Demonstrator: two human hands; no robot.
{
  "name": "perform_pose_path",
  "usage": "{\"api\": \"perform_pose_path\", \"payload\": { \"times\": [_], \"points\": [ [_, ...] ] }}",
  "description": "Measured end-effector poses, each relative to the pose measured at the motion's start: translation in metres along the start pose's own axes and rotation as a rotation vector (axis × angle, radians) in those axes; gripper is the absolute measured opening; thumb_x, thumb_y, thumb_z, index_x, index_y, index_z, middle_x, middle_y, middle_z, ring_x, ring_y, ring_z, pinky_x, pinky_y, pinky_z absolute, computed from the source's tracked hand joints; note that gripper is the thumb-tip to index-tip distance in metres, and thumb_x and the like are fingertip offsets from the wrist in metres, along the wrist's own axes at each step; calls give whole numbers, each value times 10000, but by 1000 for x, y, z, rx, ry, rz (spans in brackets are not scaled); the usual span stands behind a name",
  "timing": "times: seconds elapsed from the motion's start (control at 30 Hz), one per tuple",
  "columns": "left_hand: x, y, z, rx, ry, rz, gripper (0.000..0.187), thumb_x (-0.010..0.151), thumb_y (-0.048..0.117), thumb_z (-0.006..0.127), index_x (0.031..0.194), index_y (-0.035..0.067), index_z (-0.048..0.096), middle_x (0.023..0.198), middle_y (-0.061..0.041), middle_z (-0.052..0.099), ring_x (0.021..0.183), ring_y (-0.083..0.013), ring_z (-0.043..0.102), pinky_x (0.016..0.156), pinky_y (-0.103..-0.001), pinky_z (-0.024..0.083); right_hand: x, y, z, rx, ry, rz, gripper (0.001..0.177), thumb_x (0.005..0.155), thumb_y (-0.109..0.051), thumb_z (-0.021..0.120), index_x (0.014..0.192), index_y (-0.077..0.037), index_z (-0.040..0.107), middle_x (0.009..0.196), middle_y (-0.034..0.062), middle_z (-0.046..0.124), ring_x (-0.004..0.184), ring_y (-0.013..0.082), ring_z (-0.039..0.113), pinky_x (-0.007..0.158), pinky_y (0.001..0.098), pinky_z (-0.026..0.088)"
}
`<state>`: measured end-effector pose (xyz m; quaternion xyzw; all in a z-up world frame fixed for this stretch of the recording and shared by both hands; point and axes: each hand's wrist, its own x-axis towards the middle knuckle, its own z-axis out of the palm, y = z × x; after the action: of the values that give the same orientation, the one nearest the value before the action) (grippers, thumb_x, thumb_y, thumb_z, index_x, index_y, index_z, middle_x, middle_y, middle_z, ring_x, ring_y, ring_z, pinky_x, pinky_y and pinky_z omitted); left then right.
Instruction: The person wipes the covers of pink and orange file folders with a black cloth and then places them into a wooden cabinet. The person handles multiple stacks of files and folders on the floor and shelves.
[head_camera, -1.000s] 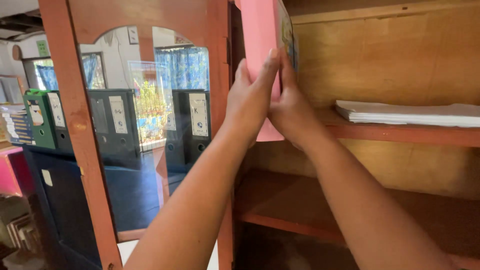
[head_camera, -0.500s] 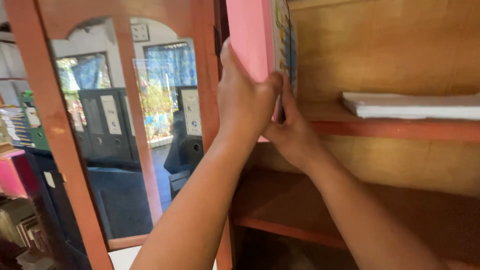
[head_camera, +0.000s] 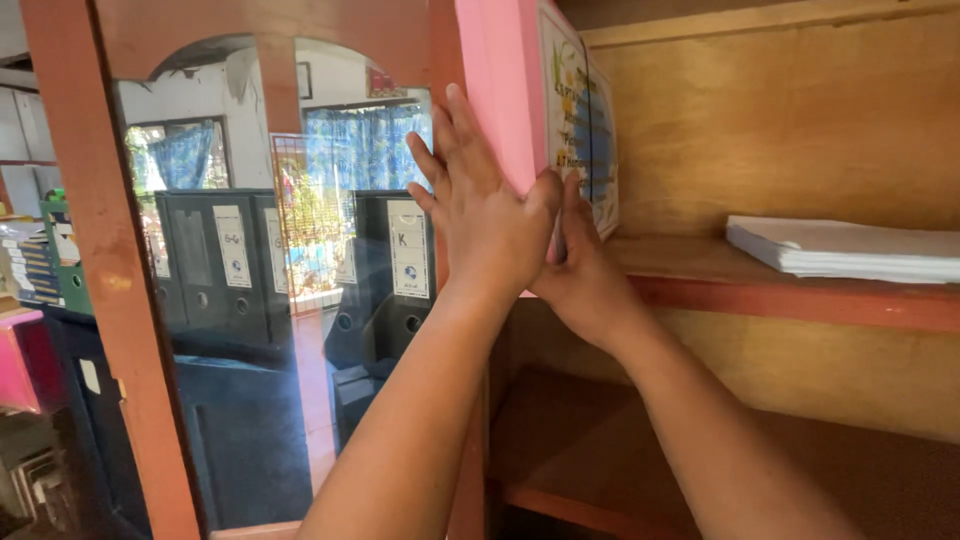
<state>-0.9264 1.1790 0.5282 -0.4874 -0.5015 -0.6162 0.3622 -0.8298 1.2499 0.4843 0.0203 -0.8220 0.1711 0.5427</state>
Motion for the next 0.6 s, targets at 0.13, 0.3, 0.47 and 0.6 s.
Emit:
{"api": "perform_pose_path", "payload": {
  "times": [0.13, 0.3, 0.47, 0.6],
  "points": [
    [0, -6, 6, 4, -15, 7, 1055, 863, 341, 699, 1630, 81, 23, 1691, -358, 46, 1544, -596, -94, 1123, -797, -34, -2, 8, -1, -117, -6, -5, 1104, 822, -237, 759, 1608, -4, 21, 1709, 231, 143, 1567, 340, 205, 1217, 425, 229],
    [-4, -3, 3, -41, 12, -2, 1065, 867, 336, 737, 1637, 124, 32, 1728, -302, 78, 1581, -564, -88, 1167, -776, -42, -5, -8, -2, -153, -18, 34, 1051, 856, -201, 740, 1599, 18, 30, 1709, 244, 107, 1582, 344, 155, 1232, 431, 212],
    [-6, -7, 9, -23, 56, 15, 1095, 914, 475, 799, 1649, 164, 48, 1732, -319, 132, 1583, -624, 14, 1177, -794, 7, -14, -9, 7, -306, 88, -90, 929, 911, -242, 709, 1611, -22, 139, 1678, 241, 265, 1539, 400, 303, 1213, 494, 278],
    [-16, -10, 10, 59, 39, 64, 1116, 959, 656, 720, 1676, 208, -8, 1773, -264, 17, 1619, -605, -23, 1197, -815, 32, -31, -18, 15, -444, 160, -172, 815, 952, -212, 684, 1574, 40, 220, 1659, 287, 260, 1542, 476, 286, 1232, 538, 280]
  ]
}}
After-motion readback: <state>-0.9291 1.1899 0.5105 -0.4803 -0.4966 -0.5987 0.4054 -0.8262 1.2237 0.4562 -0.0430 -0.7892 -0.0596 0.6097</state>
